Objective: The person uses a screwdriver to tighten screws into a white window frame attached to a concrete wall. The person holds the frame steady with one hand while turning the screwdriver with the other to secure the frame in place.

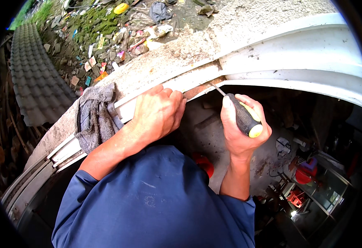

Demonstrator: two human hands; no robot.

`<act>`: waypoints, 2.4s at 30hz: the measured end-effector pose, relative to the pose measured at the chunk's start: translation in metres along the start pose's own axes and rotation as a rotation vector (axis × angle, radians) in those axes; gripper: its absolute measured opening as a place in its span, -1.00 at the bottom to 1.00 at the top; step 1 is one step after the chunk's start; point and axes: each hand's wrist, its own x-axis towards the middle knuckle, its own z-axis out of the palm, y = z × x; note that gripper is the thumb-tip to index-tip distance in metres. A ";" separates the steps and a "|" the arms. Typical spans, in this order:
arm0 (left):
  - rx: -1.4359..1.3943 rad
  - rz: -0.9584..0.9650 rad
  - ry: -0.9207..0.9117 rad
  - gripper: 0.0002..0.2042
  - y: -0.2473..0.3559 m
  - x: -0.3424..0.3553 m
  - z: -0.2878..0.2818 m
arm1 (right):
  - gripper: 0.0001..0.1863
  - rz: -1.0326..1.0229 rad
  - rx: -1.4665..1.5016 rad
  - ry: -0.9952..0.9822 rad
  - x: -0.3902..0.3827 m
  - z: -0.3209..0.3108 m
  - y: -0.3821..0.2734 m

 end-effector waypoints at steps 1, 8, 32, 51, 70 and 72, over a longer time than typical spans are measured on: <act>-0.002 -0.003 0.000 -0.81 0.000 0.000 0.000 | -0.75 0.003 -0.032 0.000 0.001 -0.001 0.000; 0.000 -0.009 0.003 -0.81 0.002 0.001 -0.001 | -0.75 0.018 -0.020 -0.010 0.003 0.011 -0.002; -0.009 -0.014 -0.004 -0.81 0.001 0.000 0.001 | -0.72 0.002 0.042 -0.002 -0.003 0.010 0.007; -0.044 0.000 0.022 -0.81 -0.002 -0.001 0.003 | -0.72 -0.016 0.032 -0.003 -0.005 0.008 0.005; -0.192 -0.082 0.060 -0.86 -0.001 -0.012 -0.011 | -0.72 -0.040 0.090 0.025 -0.011 -0.010 -0.021; -0.198 -0.085 0.070 -0.88 -0.003 -0.013 -0.016 | -0.71 0.020 0.178 0.061 -0.014 -0.011 -0.019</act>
